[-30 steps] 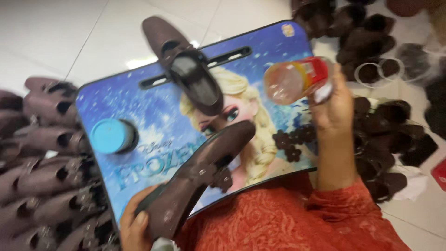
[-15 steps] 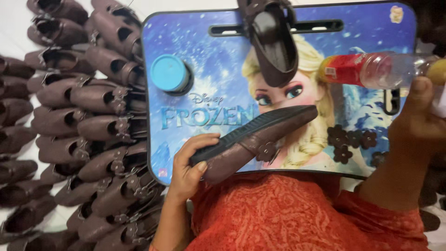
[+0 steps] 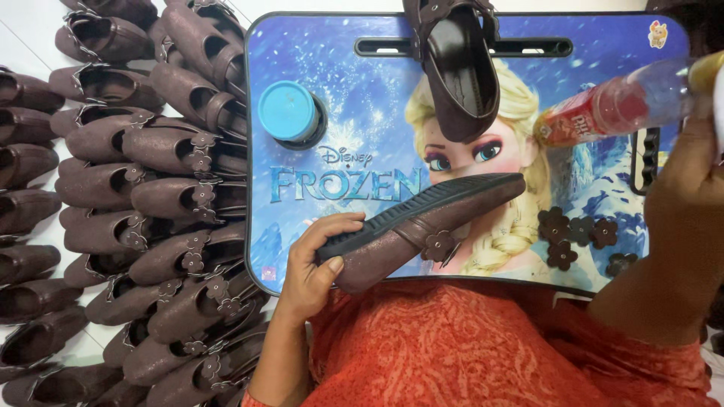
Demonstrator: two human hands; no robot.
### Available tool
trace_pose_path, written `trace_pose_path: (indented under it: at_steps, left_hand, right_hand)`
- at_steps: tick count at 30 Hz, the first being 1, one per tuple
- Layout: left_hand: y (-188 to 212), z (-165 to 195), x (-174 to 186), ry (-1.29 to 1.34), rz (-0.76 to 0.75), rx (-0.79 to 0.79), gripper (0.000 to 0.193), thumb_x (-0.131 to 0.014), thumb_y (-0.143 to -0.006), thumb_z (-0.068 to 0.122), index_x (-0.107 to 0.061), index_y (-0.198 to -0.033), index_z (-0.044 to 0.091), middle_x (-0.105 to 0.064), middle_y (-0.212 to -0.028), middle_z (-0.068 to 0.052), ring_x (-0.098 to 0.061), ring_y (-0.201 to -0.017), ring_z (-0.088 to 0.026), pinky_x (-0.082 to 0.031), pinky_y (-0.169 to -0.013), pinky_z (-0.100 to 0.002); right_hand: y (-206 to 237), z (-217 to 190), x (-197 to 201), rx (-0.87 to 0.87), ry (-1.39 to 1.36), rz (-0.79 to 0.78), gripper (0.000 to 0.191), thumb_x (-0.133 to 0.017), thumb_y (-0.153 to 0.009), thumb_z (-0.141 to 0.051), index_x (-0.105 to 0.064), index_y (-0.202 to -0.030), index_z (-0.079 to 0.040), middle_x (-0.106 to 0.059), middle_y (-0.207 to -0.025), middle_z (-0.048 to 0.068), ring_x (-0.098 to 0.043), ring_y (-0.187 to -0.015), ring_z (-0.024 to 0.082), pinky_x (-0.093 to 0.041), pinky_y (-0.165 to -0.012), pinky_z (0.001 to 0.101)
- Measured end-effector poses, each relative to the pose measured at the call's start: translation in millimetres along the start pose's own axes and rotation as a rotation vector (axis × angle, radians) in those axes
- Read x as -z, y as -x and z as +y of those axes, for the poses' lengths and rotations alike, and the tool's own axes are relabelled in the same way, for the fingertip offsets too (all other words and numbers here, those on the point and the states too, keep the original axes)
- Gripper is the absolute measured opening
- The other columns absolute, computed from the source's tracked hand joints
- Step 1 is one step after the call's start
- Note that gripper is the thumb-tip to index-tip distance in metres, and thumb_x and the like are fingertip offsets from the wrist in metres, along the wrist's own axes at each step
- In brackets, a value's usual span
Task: The person attaches small flower-shaped decorations to the straps of brown shoes, then wipes the shoes with a cloth. The person handles the shoes and decorations by hand, placing the flowers on the strap and cleaning the shoe surface.
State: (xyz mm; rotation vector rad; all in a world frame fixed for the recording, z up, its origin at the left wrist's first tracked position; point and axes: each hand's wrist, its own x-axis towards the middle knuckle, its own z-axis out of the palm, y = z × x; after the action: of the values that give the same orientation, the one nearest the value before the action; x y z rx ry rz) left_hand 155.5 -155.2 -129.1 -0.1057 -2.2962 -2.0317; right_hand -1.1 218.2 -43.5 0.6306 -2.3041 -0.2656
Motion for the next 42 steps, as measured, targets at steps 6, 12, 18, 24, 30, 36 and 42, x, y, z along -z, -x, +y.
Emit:
trace_pose_path:
  at_steps: [6,12,18,24,30,36,42]
  left_hand:
    - [-4.0,-5.7,0.0,0.085,0.006,0.032,0.053,-0.057,-0.087,0.035,-0.068,-0.125,-0.001,-0.068,-0.137,-0.02,-0.064,-0.131,-0.032,-0.045,-0.116,-0.042]
    - [-5.6,-5.9,1.0,0.104,0.022,0.115,0.054,-0.056,-0.085,0.032,-0.067,-0.126,-0.002,-0.068,-0.137,-0.019,-0.063,-0.13,-0.03,-0.045,-0.115,-0.041]
    - [-21.3,15.3,4.9,-0.492,0.06,-0.041,0.035,-0.062,-0.084,0.021,-0.076,-0.112,0.006,-0.077,-0.112,-0.011,-0.063,-0.12,-0.035,-0.047,-0.104,-0.044]
    - [-74.7,51.7,-16.0,-0.793,-0.264,0.319,0.043,-0.069,-0.084,0.048,-0.077,-0.104,0.011,-0.076,-0.093,-0.012,-0.067,-0.095,-0.032,-0.052,-0.086,-0.044]
    - [-135.6,66.0,-81.1,-0.678,-0.424,-0.086,0.074,-0.07,-0.09,0.058,-0.057,-0.138,0.003,-0.066,-0.126,-0.027,-0.063,-0.109,-0.045,-0.05,-0.09,-0.05]
    - [-171.4,72.2,-115.9,-0.579,-0.558,0.177,0.078,-0.075,-0.078,0.05,-0.055,-0.141,0.01,-0.071,-0.117,-0.023,-0.068,-0.106,-0.042,-0.054,-0.088,-0.049]
    - [-143.0,97.8,-109.5,-0.479,-0.47,0.136,0.067,-0.076,-0.082,0.032,-0.055,-0.143,0.014,-0.072,-0.116,-0.023,-0.069,-0.104,-0.041,-0.055,-0.086,-0.046]
  right_hand:
    - [5.2,11.2,-4.7,0.065,0.394,0.048,0.011,-0.065,-0.111,-0.001,-0.071,-0.115,0.008,-0.076,-0.092,0.012,-0.075,-0.074,0.01,-0.057,-0.059,0.0165]
    - [17.6,-28.0,-3.3,-0.583,-0.768,0.252,0.009,-0.062,-0.112,0.009,-0.067,-0.12,0.008,-0.07,-0.107,0.02,-0.068,-0.086,0.019,-0.056,-0.067,0.0242]
    - [34.2,-95.3,-22.3,-0.593,-1.127,-0.068,0.024,-0.069,-0.098,0.009,-0.07,-0.12,-0.001,-0.07,-0.114,0.011,-0.066,-0.108,0.02,-0.051,-0.099,0.0294]
    - [40.4,-108.4,-38.8,-0.88,-1.493,0.016,0.02,-0.06,-0.104,0.003,-0.067,-0.122,-0.002,-0.068,-0.117,0.007,-0.065,-0.11,0.012,-0.051,-0.099,0.025]
    - [49.2,-95.9,-40.3,-0.829,-1.401,-0.015,0.019,-0.062,-0.102,0.004,-0.069,-0.119,-0.001,-0.069,-0.115,0.008,-0.065,-0.107,0.014,-0.051,-0.097,0.026]
    - [57.5,-76.5,-37.1,-0.658,-1.492,-0.02,0.02,-0.063,-0.099,0.004,-0.069,-0.117,-0.001,-0.07,-0.122,0.011,-0.067,-0.114,0.018,-0.053,-0.1,0.029]
    - [45.2,-55.4,-8.1,-0.839,-1.074,0.103,0.025,-0.066,-0.099,0.006,-0.068,-0.122,-0.001,-0.068,-0.116,0.011,-0.067,-0.104,0.019,-0.054,-0.092,0.0302]
